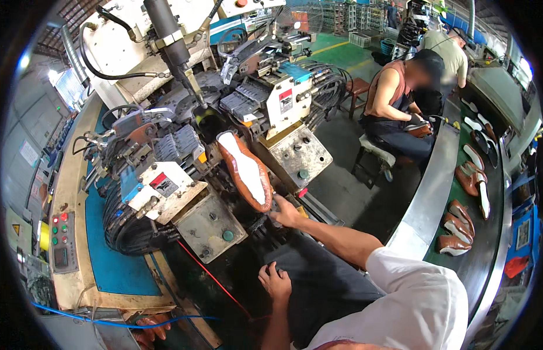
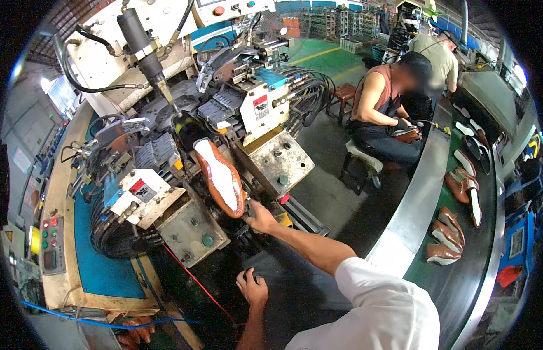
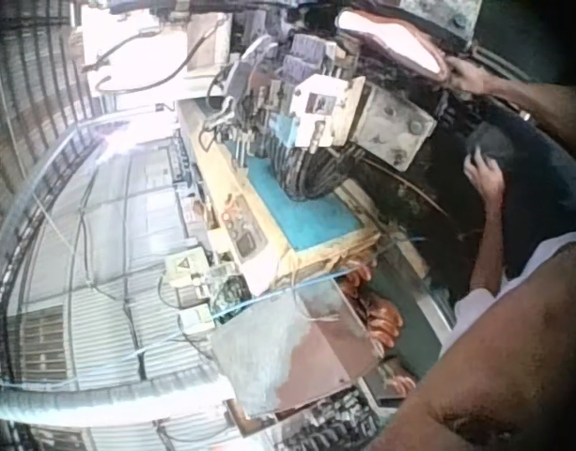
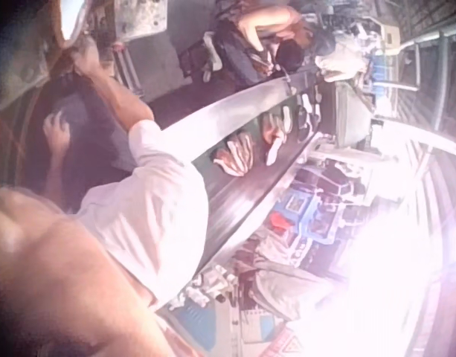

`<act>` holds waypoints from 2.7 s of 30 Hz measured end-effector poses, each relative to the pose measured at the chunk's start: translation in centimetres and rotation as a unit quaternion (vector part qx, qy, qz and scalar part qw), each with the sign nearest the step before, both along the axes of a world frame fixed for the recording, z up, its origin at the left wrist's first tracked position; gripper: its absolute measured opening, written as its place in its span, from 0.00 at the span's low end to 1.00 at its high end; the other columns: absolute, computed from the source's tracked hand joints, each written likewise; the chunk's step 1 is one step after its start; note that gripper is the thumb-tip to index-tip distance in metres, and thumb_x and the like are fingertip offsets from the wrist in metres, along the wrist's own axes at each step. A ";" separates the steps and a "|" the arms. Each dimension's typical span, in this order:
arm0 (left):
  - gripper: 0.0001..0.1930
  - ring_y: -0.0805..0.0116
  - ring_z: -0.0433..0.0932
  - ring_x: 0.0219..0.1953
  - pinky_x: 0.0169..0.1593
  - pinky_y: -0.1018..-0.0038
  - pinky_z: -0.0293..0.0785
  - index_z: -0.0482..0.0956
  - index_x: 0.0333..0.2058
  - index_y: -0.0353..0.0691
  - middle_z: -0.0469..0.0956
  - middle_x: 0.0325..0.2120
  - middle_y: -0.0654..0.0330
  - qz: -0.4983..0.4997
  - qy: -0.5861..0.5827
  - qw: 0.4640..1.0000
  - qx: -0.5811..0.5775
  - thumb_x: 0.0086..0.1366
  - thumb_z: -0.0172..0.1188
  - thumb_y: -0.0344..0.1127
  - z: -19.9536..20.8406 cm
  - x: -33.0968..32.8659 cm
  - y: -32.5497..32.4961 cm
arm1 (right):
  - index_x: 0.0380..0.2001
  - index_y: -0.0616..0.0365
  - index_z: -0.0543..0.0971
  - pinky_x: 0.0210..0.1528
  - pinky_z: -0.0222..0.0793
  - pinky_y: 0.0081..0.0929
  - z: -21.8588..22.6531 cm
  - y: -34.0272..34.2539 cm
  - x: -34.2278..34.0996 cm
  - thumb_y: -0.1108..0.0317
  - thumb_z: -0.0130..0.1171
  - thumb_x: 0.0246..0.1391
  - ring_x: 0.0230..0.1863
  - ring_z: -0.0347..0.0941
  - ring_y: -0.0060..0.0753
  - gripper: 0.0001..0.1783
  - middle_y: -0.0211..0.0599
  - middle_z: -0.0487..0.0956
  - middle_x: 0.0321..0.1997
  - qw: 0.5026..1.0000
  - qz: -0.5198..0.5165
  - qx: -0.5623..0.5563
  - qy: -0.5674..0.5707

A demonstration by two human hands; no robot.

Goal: Manufacturing shoes by feeding them into a sole-attaching machine and moving them along a conveyor belt.

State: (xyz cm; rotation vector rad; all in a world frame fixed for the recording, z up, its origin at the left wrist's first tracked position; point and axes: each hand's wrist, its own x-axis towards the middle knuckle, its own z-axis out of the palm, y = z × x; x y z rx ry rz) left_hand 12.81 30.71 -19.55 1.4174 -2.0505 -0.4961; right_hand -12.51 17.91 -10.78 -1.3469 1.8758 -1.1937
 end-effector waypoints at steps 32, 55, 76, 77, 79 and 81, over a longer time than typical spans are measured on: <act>0.21 0.38 0.72 0.62 0.66 0.45 0.70 0.82 0.56 0.40 0.75 0.58 0.43 -0.029 0.001 0.999 -0.017 0.63 0.65 0.29 1.1 -1.3 0.0 | 0.82 0.53 0.62 0.81 0.54 0.67 13.8 1.1 3.2 0.53 0.72 0.57 0.84 0.54 0.69 0.52 0.61 0.60 0.84 0.904 0.066 -0.198 0.373; 0.23 0.36 0.74 0.60 0.63 0.46 0.73 0.82 0.58 0.40 0.74 0.58 0.41 -0.009 0.025 0.999 0.031 0.63 0.68 0.29 0.5 -1.1 -0.9 | 0.75 0.63 0.69 0.77 0.65 0.61 15.8 -17.6 1.0 0.69 0.62 0.60 0.84 0.56 0.63 0.40 0.55 0.64 0.82 0.868 0.041 -0.239 0.434; 0.23 0.38 0.73 0.62 0.63 0.42 0.72 0.81 0.57 0.41 0.73 0.60 0.45 -0.118 -0.098 0.986 -0.063 0.62 0.69 0.30 1.0 -5.0 -0.4 | 0.70 0.63 0.73 0.80 0.59 0.64 19.2 -10.7 -0.9 0.59 0.66 0.61 0.83 0.56 0.64 0.37 0.55 0.65 0.81 0.874 0.075 -0.260 0.403; 0.22 0.38 0.73 0.62 0.63 0.41 0.71 0.82 0.56 0.41 0.74 0.59 0.45 -0.151 -0.108 0.979 -0.087 0.62 0.69 0.30 2.4 -5.8 -0.1 | 0.69 0.64 0.74 0.81 0.58 0.61 17.4 -7.8 -0.9 0.62 0.66 0.61 0.82 0.57 0.67 0.35 0.58 0.65 0.81 0.876 0.085 -0.302 0.366; 0.19 0.39 0.73 0.62 0.63 0.41 0.71 0.83 0.53 0.37 0.77 0.56 0.45 -0.163 -0.006 0.984 -0.066 0.61 0.66 0.26 3.8 -6.4 0.9 | 0.67 0.61 0.76 0.80 0.63 0.57 13.3 0.0 1.5 0.70 0.66 0.55 0.80 0.63 0.65 0.34 0.59 0.65 0.81 0.904 0.111 -0.307 0.275; 0.18 0.38 0.75 0.59 0.64 0.48 0.72 0.84 0.54 0.33 0.79 0.54 0.44 -0.233 0.054 0.969 -0.061 0.65 0.62 0.23 6.2 -9.2 2.3 | 0.63 0.61 0.80 0.76 0.69 0.52 6.5 9.0 -1.1 0.73 0.66 0.54 0.75 0.71 0.62 0.31 0.58 0.72 0.76 0.929 0.054 -0.260 0.258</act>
